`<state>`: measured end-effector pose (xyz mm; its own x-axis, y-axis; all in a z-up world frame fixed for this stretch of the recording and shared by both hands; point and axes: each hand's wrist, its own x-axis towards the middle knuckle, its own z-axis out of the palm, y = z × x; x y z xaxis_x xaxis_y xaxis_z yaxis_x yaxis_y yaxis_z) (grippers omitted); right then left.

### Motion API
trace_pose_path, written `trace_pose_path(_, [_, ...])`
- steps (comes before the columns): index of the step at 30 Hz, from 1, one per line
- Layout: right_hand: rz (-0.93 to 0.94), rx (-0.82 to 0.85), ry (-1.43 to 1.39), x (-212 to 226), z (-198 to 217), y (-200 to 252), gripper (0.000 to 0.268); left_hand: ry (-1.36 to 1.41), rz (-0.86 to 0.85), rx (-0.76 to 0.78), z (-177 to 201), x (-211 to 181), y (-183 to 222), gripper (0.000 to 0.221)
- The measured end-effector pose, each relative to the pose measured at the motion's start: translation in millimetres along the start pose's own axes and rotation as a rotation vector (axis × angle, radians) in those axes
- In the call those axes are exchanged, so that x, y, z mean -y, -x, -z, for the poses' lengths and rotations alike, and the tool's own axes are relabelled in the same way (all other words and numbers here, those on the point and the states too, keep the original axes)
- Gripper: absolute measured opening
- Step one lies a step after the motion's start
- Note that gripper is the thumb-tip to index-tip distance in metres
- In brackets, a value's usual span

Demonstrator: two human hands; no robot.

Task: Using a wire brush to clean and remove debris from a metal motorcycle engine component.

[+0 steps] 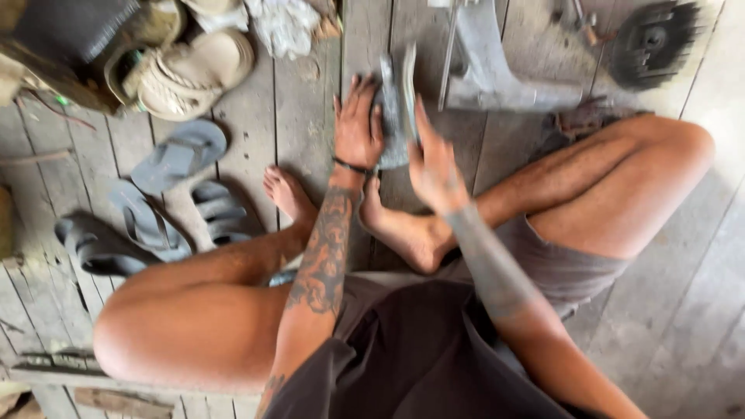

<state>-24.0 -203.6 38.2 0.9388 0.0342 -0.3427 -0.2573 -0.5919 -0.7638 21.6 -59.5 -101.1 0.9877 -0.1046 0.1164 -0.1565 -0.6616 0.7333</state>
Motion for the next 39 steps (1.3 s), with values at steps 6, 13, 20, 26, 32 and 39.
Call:
trace_pose_path(6, [0.044, 0.024, -0.065, -18, 1, 1, 0.065, 0.03, -0.002, 0.054, 5, -4, -3, 0.048])
trace_pose_path(13, [0.129, -0.034, -0.027, -25, -12, -28, 0.061, 0.033, -0.03, 0.022, 0, 1, -2, 0.045])
trace_pose_path(20, [0.201, -0.062, 0.058, -53, -19, -34, 0.062, 0.05, -0.041, 0.033, 0, 2, 0, 0.045])
trace_pose_path(26, [0.143, -0.083, 0.033, -25, -26, 21, 0.062, -0.006, 0.014, 0.003, 1, -8, -4, 0.043])
trace_pose_path(32, [0.083, -0.061, 0.144, -18, -39, -36, 0.069, -0.032, -0.067, 0.009, -4, 7, 0, 0.047])
trace_pose_path(39, [-0.107, 0.017, 0.036, 1, 8, 31, 0.069, -0.005, 0.021, 0.011, -3, 0, 3, 0.041])
